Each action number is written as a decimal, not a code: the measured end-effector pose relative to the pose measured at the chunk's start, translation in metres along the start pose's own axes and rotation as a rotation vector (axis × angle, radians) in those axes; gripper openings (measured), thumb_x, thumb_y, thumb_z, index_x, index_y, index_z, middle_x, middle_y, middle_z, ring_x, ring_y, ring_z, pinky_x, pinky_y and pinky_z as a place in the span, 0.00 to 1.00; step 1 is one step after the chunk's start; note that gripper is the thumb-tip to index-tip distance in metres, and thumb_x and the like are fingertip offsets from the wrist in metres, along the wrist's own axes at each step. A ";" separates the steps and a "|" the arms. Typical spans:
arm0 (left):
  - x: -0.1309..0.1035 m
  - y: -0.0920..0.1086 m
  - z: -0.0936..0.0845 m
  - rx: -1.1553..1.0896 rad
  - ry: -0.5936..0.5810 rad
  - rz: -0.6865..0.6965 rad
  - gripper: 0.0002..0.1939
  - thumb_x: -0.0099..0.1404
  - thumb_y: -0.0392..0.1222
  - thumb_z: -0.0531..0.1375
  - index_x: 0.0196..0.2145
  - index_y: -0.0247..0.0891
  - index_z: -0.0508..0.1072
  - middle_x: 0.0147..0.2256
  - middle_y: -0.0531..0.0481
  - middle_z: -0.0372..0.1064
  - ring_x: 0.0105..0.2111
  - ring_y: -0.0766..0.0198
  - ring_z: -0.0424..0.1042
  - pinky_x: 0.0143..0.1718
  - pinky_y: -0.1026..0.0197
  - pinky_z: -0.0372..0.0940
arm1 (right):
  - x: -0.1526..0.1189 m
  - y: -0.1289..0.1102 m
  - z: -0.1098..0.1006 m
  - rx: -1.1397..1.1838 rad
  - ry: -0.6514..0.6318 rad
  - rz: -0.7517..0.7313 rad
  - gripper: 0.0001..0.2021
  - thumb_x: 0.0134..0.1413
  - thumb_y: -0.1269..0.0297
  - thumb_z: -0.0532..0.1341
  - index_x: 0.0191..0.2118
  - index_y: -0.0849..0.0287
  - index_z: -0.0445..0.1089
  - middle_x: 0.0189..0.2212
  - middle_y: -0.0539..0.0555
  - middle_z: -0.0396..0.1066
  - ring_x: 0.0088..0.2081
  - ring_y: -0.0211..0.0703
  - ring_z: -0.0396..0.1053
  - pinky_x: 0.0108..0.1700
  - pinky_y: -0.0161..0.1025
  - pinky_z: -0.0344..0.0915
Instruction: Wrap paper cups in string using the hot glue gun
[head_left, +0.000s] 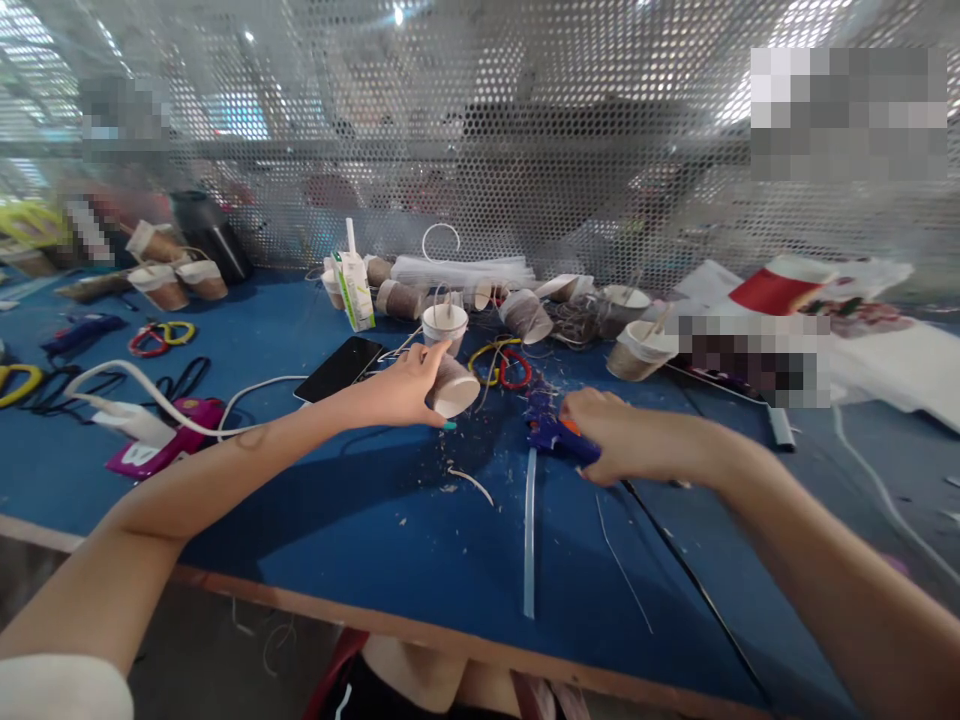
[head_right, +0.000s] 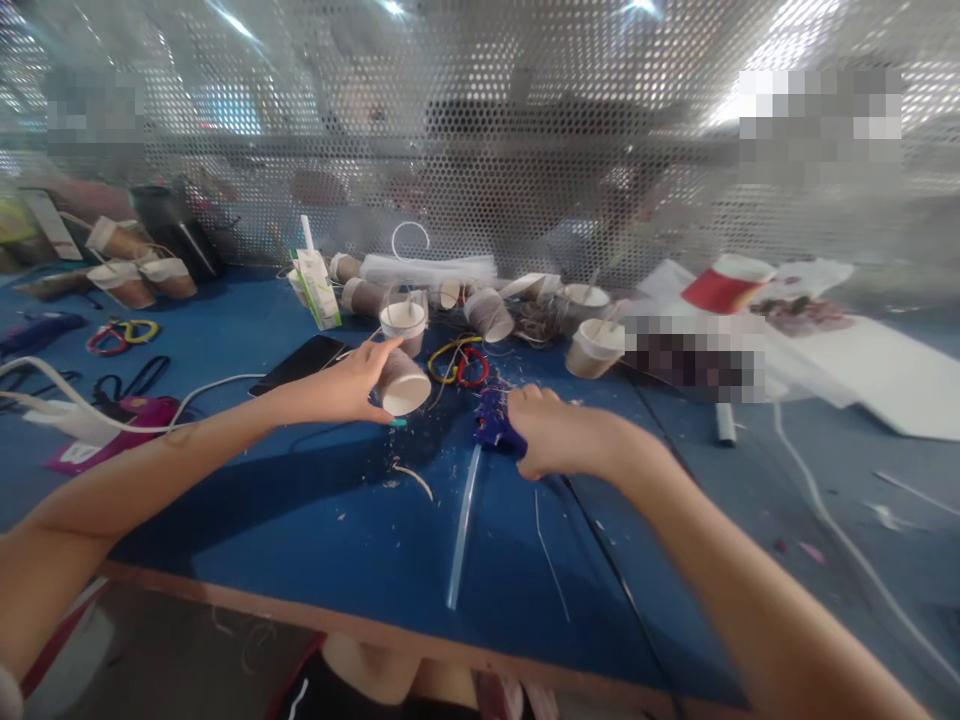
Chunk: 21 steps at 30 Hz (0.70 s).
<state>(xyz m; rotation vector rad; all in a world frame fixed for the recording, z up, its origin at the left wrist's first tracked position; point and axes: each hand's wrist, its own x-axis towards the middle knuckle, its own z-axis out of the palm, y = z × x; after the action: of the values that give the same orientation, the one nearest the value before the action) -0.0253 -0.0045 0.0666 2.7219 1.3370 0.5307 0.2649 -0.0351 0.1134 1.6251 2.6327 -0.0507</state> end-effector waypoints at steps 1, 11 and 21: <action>0.001 0.001 0.001 -0.007 0.003 -0.020 0.50 0.53 0.57 0.66 0.65 0.37 0.47 0.52 0.33 0.65 0.50 0.43 0.73 0.43 0.51 0.71 | -0.005 -0.006 0.009 -0.061 -0.101 -0.005 0.17 0.26 0.74 0.69 0.28 0.56 0.65 0.33 0.56 0.70 0.33 0.52 0.72 0.25 0.39 0.66; 0.001 0.022 0.010 -0.081 0.403 0.016 0.34 0.58 0.43 0.64 0.58 0.36 0.55 0.55 0.35 0.62 0.56 0.45 0.65 0.57 0.42 0.64 | -0.002 -0.016 0.020 -0.249 -0.041 0.229 0.11 0.52 0.68 0.54 0.42 0.63 0.64 0.42 0.65 0.68 0.32 0.54 0.74 0.30 0.43 0.62; -0.008 0.020 0.023 0.159 0.484 0.092 0.31 0.56 0.36 0.61 0.57 0.33 0.60 0.53 0.33 0.60 0.53 0.41 0.65 0.54 0.37 0.65 | -0.009 0.007 0.040 1.040 0.378 0.263 0.07 0.41 0.59 0.60 0.26 0.53 0.62 0.15 0.47 0.63 0.14 0.43 0.64 0.19 0.41 0.65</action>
<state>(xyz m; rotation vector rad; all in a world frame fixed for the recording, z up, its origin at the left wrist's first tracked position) -0.0070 -0.0213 0.0474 2.9100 1.3944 1.2042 0.2760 -0.0426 0.0743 2.4065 2.7693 -1.4365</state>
